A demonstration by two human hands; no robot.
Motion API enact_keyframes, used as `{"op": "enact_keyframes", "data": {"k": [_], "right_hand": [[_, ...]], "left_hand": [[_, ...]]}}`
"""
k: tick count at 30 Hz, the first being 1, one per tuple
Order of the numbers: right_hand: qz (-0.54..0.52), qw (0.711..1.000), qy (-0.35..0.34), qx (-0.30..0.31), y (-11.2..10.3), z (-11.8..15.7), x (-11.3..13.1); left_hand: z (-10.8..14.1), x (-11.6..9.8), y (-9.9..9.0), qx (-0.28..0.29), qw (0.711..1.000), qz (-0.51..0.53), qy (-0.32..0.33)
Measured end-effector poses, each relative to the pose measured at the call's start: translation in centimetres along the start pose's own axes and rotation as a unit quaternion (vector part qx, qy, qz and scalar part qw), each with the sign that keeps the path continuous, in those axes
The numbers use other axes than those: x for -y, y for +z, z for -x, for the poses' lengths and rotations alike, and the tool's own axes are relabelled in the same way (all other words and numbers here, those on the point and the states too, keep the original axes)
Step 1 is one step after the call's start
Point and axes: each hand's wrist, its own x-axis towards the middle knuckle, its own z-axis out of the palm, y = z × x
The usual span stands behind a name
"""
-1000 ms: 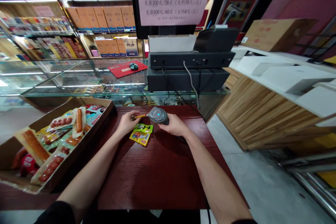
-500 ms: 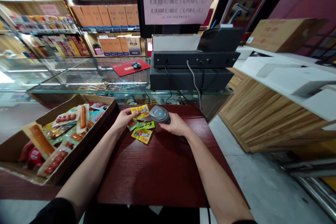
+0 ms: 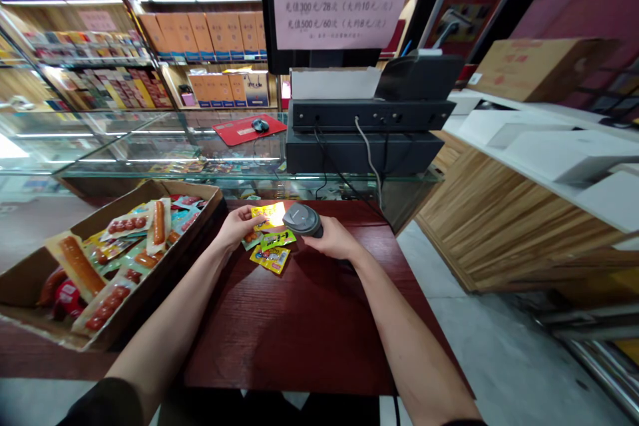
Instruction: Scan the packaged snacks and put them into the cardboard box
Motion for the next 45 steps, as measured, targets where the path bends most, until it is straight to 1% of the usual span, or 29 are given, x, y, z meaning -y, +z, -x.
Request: {"op": "enact_keyframes", "data": {"k": [4, 9, 14, 17, 19, 22, 25, 28, 31, 33, 35, 37, 39, 41, 45], "right_hand": [[0.012, 1.0, 0.003, 0.0, 0.1, 0.0, -0.2], [0.018, 1.0, 0.008, 0.008, 0.2, -0.1, -0.6], [0.004, 1.0, 0.016, 0.018, 0.1, -0.1, -1.1], [-0.01, 0.999, 0.024, 0.035, 0.0, 0.0, -1.2], [-0.01, 0.999, 0.019, 0.036, 0.0, 0.0, -1.1], [-0.003, 0.999, 0.013, 0.042, 0.1, -0.1, -0.9], [0.002, 0.998, 0.009, 0.063, 0.4, -0.1, -0.5], [0.004, 0.997, 0.017, 0.071, 0.8, -0.1, -0.3], [0.004, 0.997, 0.012, 0.081, 1.2, -0.2, -0.2], [0.005, 0.995, 0.008, 0.095, 1.5, -0.2, 0.0], [0.007, 0.994, 0.001, 0.108, 1.9, -0.2, 0.4], [0.008, 0.994, -0.005, 0.109, 2.2, -0.2, 0.7], [0.006, 0.995, -0.004, 0.103, 2.3, 0.0, 1.1], [0.003, 0.995, -0.005, 0.097, 2.3, 0.1, 1.2], [0.007, 0.996, -0.011, 0.084, 1.8, 0.1, 0.9]], "left_hand": [[-0.1, 0.0, -0.1, 0.002, 1.0, -0.003, 0.007], [0.2, -0.3, -0.3, -0.012, 1.0, -0.027, 0.002], [0.7, -0.7, -0.2, -0.018, 0.999, -0.001, 0.031], [1.3, -1.3, -0.5, -0.022, 0.999, 0.007, 0.041], [1.8, -2.1, -1.2, -0.032, 0.998, -0.004, 0.056], [3.1, -4.2, -3.0, -0.07, 0.991, -0.048, 0.1], [5.3, -7.1, -5.9, -0.137, 0.973, -0.107, 0.151], [8.7, -9.9, -9.3, -0.204, 0.949, -0.157, 0.183], [12.6, -12.0, -12.3, -0.256, 0.928, -0.193, 0.191], [14.8, -12.9, -13.7, -0.28, 0.917, -0.209, 0.193], [16.4, -13.4, -14.5, -0.298, 0.908, -0.218, 0.2], [17.1, -13.6, -14.6, -0.307, 0.902, -0.219, 0.208], [17.0, -13.5, -13.9, -0.303, 0.904, -0.218, 0.208], [16.3, -13.2, -12.7, -0.287, 0.909, -0.218, 0.207], [14.0, -11.8, -9.5, -0.241, 0.916, -0.242, 0.211]]}}
